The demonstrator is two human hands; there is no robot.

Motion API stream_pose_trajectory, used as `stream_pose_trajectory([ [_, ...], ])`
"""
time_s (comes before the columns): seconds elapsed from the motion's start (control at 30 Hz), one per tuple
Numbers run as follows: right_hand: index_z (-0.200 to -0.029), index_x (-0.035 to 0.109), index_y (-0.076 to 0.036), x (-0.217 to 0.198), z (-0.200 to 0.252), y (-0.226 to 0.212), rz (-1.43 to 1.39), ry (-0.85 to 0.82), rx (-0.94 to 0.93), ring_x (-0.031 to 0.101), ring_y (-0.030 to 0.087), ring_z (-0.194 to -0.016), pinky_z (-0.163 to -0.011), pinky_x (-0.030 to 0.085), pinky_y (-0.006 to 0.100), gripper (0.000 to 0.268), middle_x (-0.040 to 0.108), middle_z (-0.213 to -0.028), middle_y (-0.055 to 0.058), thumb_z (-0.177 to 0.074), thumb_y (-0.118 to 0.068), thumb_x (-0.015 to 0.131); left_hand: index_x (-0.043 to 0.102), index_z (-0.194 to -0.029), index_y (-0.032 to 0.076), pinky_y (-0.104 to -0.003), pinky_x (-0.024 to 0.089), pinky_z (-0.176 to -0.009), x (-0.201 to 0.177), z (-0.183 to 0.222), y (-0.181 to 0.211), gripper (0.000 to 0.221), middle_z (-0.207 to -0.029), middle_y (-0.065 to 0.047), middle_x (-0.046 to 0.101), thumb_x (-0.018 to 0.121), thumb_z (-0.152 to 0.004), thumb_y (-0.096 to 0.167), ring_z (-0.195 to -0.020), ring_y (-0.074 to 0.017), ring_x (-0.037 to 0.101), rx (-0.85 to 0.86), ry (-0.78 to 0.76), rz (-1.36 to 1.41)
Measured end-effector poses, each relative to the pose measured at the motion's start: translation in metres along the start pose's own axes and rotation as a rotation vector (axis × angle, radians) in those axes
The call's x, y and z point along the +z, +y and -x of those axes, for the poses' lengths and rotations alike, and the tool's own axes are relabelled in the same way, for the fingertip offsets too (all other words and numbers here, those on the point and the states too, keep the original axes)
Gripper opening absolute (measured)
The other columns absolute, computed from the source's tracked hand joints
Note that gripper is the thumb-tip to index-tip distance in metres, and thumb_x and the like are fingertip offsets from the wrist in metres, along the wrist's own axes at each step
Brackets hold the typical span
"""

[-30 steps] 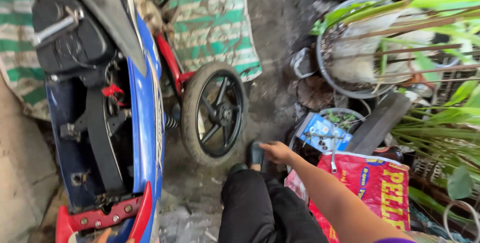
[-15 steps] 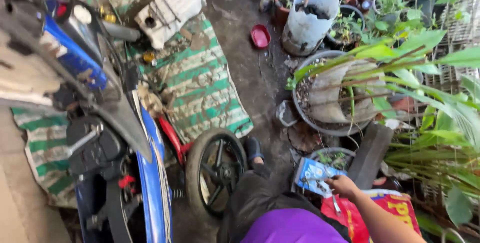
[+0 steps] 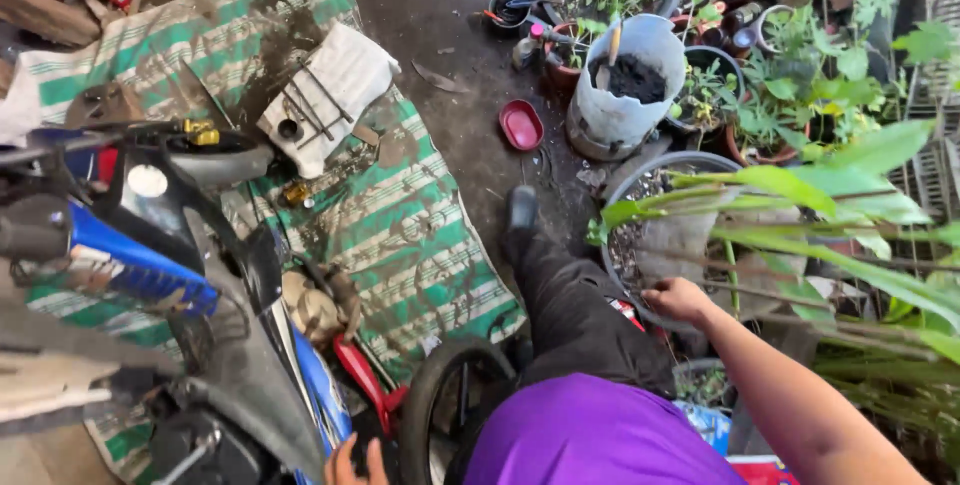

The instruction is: The person unscrews a component from a motorcycle and then cleans the brake shoes using a cloth.

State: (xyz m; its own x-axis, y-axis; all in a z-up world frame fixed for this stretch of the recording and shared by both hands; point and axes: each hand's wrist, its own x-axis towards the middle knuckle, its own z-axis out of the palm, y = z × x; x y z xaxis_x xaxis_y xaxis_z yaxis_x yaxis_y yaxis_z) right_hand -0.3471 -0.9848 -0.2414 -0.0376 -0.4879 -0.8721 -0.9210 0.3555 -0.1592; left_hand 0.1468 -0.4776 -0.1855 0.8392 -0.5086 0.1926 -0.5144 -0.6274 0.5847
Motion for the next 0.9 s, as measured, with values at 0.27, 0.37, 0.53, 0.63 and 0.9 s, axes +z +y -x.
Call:
stream_pose_trajectory([
  [0.27, -0.144, 0.076, -0.006, -0.127, -0.094, -0.182, -0.137, -0.081, -0.020, 0.082, 0.031, -0.118, -0.108, 0.061, 0.042, 0.058, 0.084, -0.135, 0.016, -0.103, -0.047, 0.070, 0.089, -0.116, 0.026, -0.041, 0.060, -0.100, 0.169, -0.181, 0.093, 0.038, -0.116, -0.010, 0.082, 0.084, -0.089, 0.053, -0.112, -0.0296, 0.076, -0.347, -0.413, -0.251],
  [0.37, -0.144, 0.074, -0.003, -0.173, -0.114, -0.226, -0.275, -0.057, 0.014, 0.078, 0.026, -0.088, -0.081, 0.058, 0.039, 0.057, 0.085, -0.110, 0.015, -0.102, -0.042, 0.073, 0.088, -0.121, 0.022, -0.037, 0.055, -0.111, 0.222, -0.274, 0.125, 0.044, -0.123, -0.002, 0.088, 0.073, -0.097, 0.055, -0.120, -0.0225, 0.080, -0.419, -0.725, -0.304],
  [0.53, -0.126, 0.077, -0.002, -0.213, -0.137, -0.243, -0.493, -0.036, 0.093, 0.079, 0.027, -0.090, -0.071, 0.053, 0.038, 0.040, 0.082, -0.109, 0.016, -0.103, -0.034, 0.073, 0.087, -0.125, 0.015, -0.051, 0.053, -0.104, 0.358, -0.433, 0.200, 0.063, -0.126, -0.014, 0.084, 0.060, -0.102, 0.066, -0.122, -0.0407, 0.073, -0.549, -0.873, -0.344],
  [0.63, -0.137, 0.074, 0.011, -0.210, -0.163, -0.232, -0.689, 0.020, 0.112, 0.081, 0.046, -0.110, -0.093, 0.065, 0.053, 0.061, 0.078, -0.126, 0.039, -0.100, -0.037, 0.086, 0.081, -0.130, 0.003, -0.053, 0.063, -0.097, 0.458, -0.497, 0.271, 0.052, -0.125, -0.025, 0.082, 0.078, -0.106, 0.049, -0.121, -0.0401, 0.077, -0.666, -0.832, -0.017],
  [0.9, -0.129, 0.079, 0.007, -0.195, -0.247, -0.305, -0.926, 0.090, 0.266, 0.074, 0.042, -0.099, -0.086, 0.059, 0.054, 0.049, 0.076, -0.105, 0.030, -0.102, -0.033, 0.084, 0.070, -0.094, 0.028, -0.018, 0.038, -0.049, 0.873, -0.588, 0.346, 0.035, -0.083, 0.003, 0.075, 0.075, -0.100, 0.062, -0.064, -0.0090, 0.062, -1.150, -1.061, 0.560],
])
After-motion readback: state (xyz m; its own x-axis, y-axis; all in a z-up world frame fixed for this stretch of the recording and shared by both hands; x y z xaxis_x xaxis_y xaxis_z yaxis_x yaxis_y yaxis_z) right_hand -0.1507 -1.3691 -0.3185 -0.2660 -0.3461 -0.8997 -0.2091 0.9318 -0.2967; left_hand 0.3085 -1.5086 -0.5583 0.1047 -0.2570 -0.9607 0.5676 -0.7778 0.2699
